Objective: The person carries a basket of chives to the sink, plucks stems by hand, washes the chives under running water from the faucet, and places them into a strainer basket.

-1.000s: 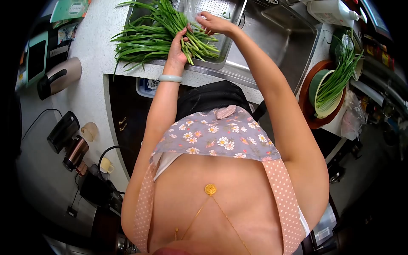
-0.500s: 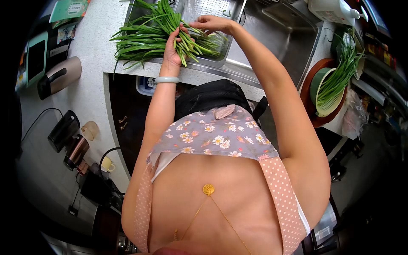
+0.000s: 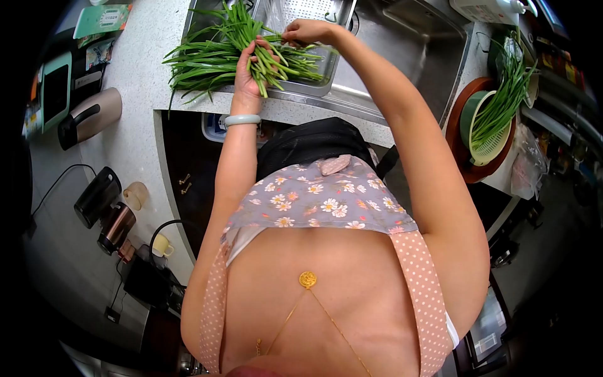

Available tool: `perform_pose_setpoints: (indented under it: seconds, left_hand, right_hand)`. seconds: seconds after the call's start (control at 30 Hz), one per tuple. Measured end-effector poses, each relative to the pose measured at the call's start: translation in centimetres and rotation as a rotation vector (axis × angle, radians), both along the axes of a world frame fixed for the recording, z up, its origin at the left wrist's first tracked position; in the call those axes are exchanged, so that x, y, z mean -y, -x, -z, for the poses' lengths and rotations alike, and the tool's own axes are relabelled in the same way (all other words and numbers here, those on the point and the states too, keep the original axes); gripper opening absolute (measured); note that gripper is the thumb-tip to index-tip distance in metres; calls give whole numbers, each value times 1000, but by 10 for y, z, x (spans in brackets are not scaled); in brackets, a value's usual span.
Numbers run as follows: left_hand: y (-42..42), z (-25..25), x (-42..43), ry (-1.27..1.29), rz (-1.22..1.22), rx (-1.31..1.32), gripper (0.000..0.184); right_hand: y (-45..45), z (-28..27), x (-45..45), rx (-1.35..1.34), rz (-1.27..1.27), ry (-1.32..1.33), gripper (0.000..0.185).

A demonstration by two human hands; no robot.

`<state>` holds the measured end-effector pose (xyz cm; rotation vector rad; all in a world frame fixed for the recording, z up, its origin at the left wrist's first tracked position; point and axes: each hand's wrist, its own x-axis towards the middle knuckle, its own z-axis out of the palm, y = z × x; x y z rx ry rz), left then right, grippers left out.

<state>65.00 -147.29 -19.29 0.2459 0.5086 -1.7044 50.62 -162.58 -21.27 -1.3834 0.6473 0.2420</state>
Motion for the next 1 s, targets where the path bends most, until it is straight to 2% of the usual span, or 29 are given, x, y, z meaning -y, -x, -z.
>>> perform_pose_setpoints:
  seconds: [0.07, 0.13, 0.2, 0.27, 0.33, 0.4, 0.47, 0.5, 0.6, 0.63, 0.7, 0.73, 0.77, 0.8, 0.83, 0.93, 1.0]
  left_hand:
    - [-5, -19, -2, 91, -15, -45, 13]
    - [-13, -21, 0, 108, -107, -133, 13]
    - [-19, -27, 0, 134, -151, -174, 13]
    - [-22, -29, -1, 162, -136, -131, 12]
    - [-19, -25, -1, 110, -78, -44, 12]
    - [-11, -17, -2, 7, -21, 84, 10]
    - [-3, 1, -3, 13, 22, 128, 8]
    - [1, 3, -3, -19, 47, 264, 8]
    - [16, 1, 0, -170, 40, 320, 10]
    - [22, -4, 0, -147, 34, 294, 11]
    - [34, -20, 2, -100, 26, 245, 15]
    - [39, -24, 3, -76, 22, 221, 17]
    - [43, -22, 1, -13, -29, 238, 28]
    - [42, -18, -2, -17, 4, 299, 30]
    - [39, -14, -4, -23, 38, 361, 32]
    - [35, -1, -6, -72, 57, 434, 30]
    - [36, 1, -7, -84, 77, 483, 28]
  right_hand:
    - [25, -6, 17, 2, -48, 4, 31]
    - [56, -34, 35, -124, -43, 198, 27]
    - [96, -56, 56, -84, 39, 279, 24]
    - [138, -69, 84, -96, 129, 275, 22]
    - [149, -114, 70, -110, 353, 335, 22]
    - [158, -134, 63, -97, 351, 397, 22]
    - [164, -157, 47, -72, 328, 465, 23]
    - [171, -169, 42, -69, 399, 407, 24]
    - [156, -182, 7, 33, 638, 446, 25]
    - [140, -180, -5, 40, 525, 561, 26]
    - [97, -152, -35, 196, 467, 520, 26]
    - [76, -135, -51, 92, 421, 498, 27]
    - [56, -113, -64, 60, 325, 756, 29]
    - [43, -95, -75, -12, 213, 1069, 32]
    - [34, -93, -89, -171, 122, 1138, 32]
    - [34, -90, -98, -36, 156, 1022, 26]
    - [48, -94, -89, -18, 288, 488, 24]
